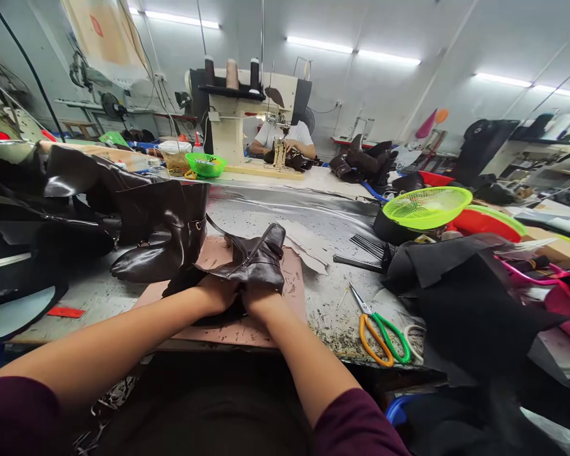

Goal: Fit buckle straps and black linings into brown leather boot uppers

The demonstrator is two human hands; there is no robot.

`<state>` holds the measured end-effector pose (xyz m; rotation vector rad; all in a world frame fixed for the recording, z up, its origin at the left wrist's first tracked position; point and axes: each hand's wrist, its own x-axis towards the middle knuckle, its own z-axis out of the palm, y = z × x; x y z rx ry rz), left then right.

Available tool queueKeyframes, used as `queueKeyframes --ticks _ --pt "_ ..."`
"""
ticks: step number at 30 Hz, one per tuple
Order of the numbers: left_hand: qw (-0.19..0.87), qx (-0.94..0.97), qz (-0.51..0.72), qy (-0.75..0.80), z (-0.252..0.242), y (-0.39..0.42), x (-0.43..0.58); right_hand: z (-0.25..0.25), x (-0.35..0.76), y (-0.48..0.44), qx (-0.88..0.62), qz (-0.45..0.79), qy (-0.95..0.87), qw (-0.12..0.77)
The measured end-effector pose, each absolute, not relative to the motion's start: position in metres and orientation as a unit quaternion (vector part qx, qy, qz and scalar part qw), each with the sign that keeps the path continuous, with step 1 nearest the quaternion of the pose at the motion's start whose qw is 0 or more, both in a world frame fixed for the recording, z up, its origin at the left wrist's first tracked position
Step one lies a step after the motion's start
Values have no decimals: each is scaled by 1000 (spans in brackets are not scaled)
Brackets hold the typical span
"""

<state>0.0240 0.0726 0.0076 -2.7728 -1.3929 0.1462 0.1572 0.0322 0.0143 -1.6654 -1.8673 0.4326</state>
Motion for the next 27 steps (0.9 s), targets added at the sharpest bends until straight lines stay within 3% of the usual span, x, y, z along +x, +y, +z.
queueKeyframes --ticks 5,9,11,13,16,18,21,24,27 --pt "21 -937 31 -346 3 49 14 -12 175 3 -478 130 -856 147" --pt "130 -971 -132 -153 19 18 -15 -9 175 9 -508 349 -711 339" --pt "156 -918 -243 -271 36 13 -28 -2 168 19 -527 387 -626 425" --pt "90 -835 -320 -438 49 17 -30 11 159 30 -548 382 -576 471" --pt "-157 -741 -364 -542 40 21 -11 39 149 42 -572 344 -553 498" --pt "-367 -675 -341 -541 17 13 13 56 143 45 -582 254 -635 439" --pt "-595 -596 -268 -468 -19 -16 50 64 131 39 -561 144 -793 187" --pt "-624 -648 -240 -365 -32 -42 64 49 120 29 -531 160 -832 11" --pt "-444 -795 -257 -323 -26 -41 48 34 124 22 -525 162 -835 12"
